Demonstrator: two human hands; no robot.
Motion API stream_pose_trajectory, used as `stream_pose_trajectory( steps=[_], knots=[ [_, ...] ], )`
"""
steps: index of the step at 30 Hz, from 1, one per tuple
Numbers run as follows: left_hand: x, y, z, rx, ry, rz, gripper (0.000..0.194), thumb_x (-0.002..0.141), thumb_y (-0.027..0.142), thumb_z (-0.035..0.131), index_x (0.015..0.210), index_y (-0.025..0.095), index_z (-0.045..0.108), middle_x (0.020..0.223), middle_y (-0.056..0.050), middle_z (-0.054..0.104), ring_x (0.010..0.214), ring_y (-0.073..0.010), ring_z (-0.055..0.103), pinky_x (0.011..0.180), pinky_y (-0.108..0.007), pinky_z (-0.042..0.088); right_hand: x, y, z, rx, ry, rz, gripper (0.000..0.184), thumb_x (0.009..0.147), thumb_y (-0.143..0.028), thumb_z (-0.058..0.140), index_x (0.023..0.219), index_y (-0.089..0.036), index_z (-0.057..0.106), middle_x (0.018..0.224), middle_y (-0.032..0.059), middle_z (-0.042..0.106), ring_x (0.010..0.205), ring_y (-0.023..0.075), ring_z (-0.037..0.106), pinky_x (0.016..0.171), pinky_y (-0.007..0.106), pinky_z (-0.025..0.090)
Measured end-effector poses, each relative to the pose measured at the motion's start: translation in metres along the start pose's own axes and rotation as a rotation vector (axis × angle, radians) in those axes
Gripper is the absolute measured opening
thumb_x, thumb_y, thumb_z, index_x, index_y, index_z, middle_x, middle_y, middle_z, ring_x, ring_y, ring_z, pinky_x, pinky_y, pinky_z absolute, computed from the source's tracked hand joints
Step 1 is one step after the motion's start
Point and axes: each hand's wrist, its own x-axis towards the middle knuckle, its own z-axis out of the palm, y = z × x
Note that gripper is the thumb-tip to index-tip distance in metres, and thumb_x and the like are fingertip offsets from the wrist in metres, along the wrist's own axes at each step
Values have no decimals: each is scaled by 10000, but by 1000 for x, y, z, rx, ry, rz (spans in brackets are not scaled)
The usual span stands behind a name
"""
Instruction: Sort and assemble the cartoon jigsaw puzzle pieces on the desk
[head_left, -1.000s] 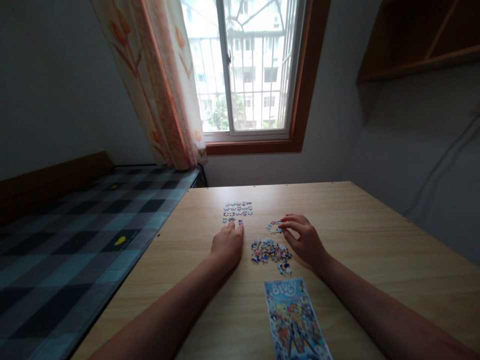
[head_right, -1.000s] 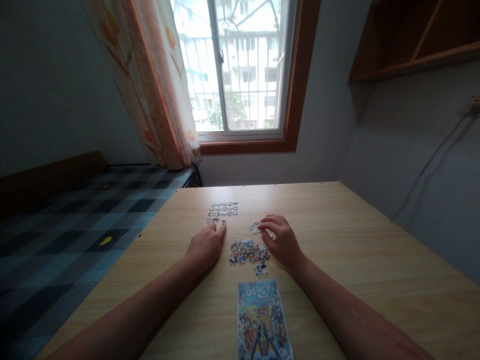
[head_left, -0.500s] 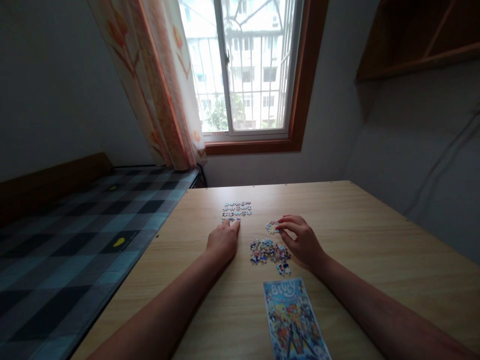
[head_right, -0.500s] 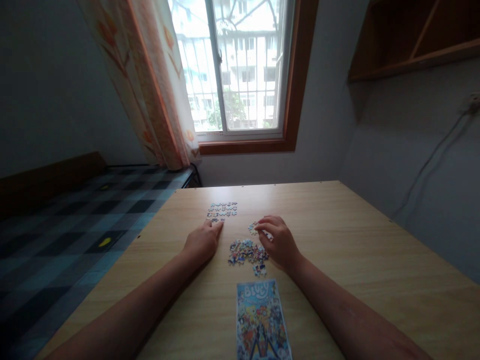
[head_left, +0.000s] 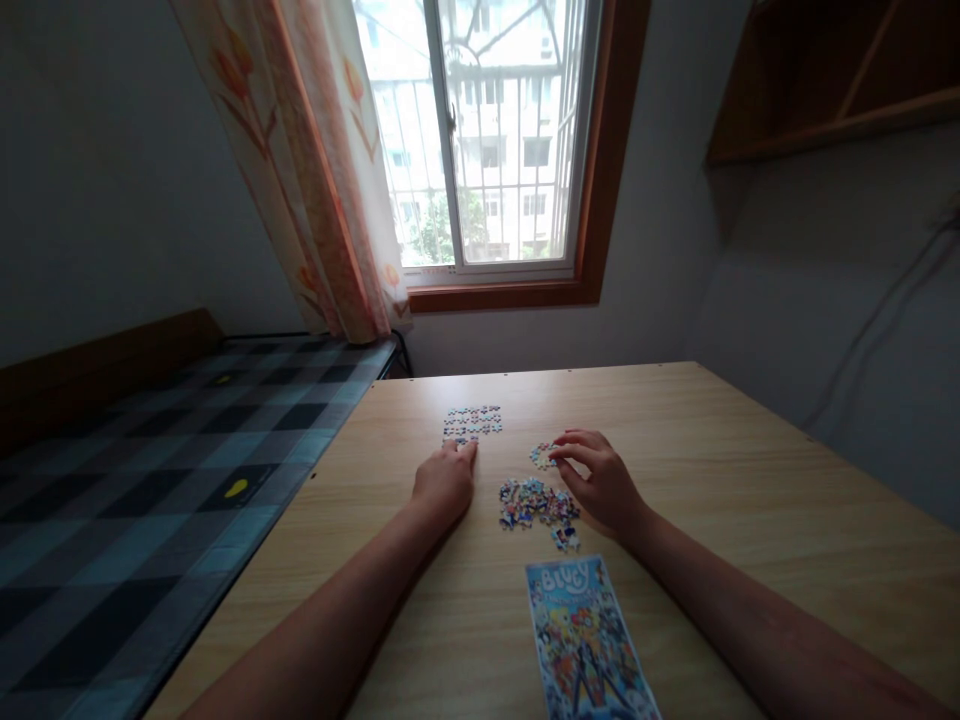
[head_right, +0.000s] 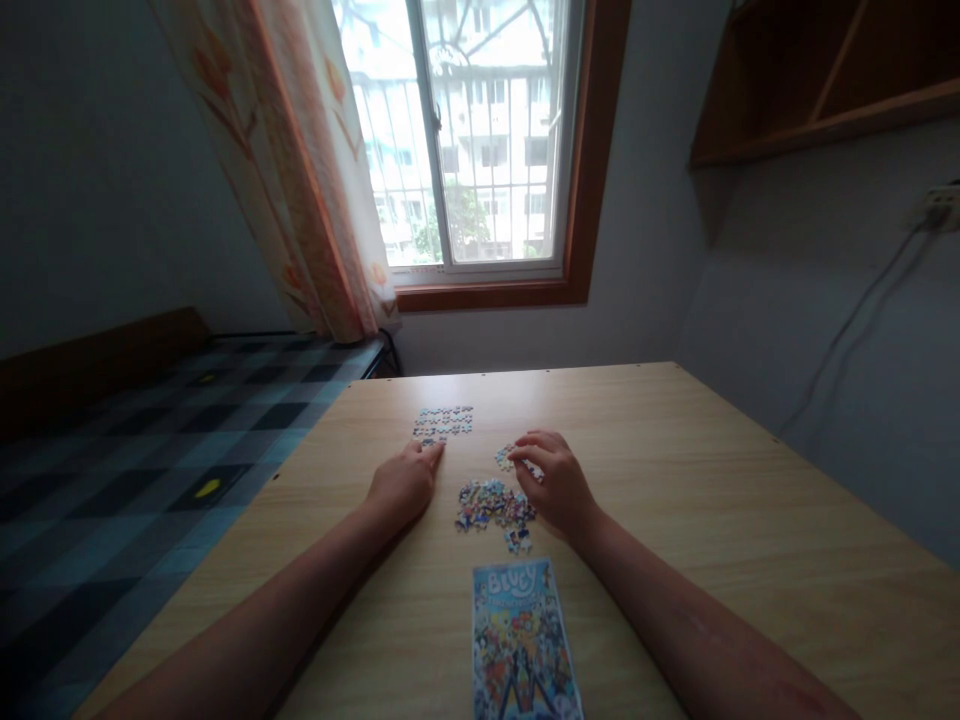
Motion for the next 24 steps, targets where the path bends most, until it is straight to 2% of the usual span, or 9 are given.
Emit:
stream_pose_trajectory(
  steps=[5, 15, 20, 24],
  knots=[
    [1, -2, 3, -12, 27, 14, 516, 925, 167, 309, 1391, 232, 523, 1111, -153, 629, 944, -242, 645, 752, -321, 491, 0, 1, 0, 6, -7, 10, 194, 826, -127, 601, 912, -244, 730, 988, 71, 711, 1056, 260, 604, 950, 468, 481],
    [-2, 1, -2, -14, 3, 11, 511, 938, 186, 299, 1398, 240, 515, 1144, -154, 613, 920, -239, 642, 728, -319, 490, -1, 2, 0, 1, -24, 21, 198, 823, -121, 609, 913, -248, 731, 1001, 69, 710, 1060, 257, 603, 961, 464, 476],
    [-2, 1, -1, -15, 2, 17, 482, 948, 211, 304, 1362, 248, 548, 1148, -144, 605, 910, -242, 637, 720, -325, 483, -2, 3, 1, 2, -75, -19, 208, 817, -99, 610, 904, -243, 731, 1025, 67, 702, 1084, 253, 586, 966, 458, 475],
    [-4, 1, 0, -42, 50, 41, 458, 971, 263, 313, 1358, 249, 556, 1106, -122, 609, 855, -218, 638, 685, -307, 475, -1, 0, 0, 0, -106, -47, 257, 805, -65, 598, 910, -255, 736, 1048, 60, 697, 1107, 249, 578, 966, 457, 479]
  ],
)
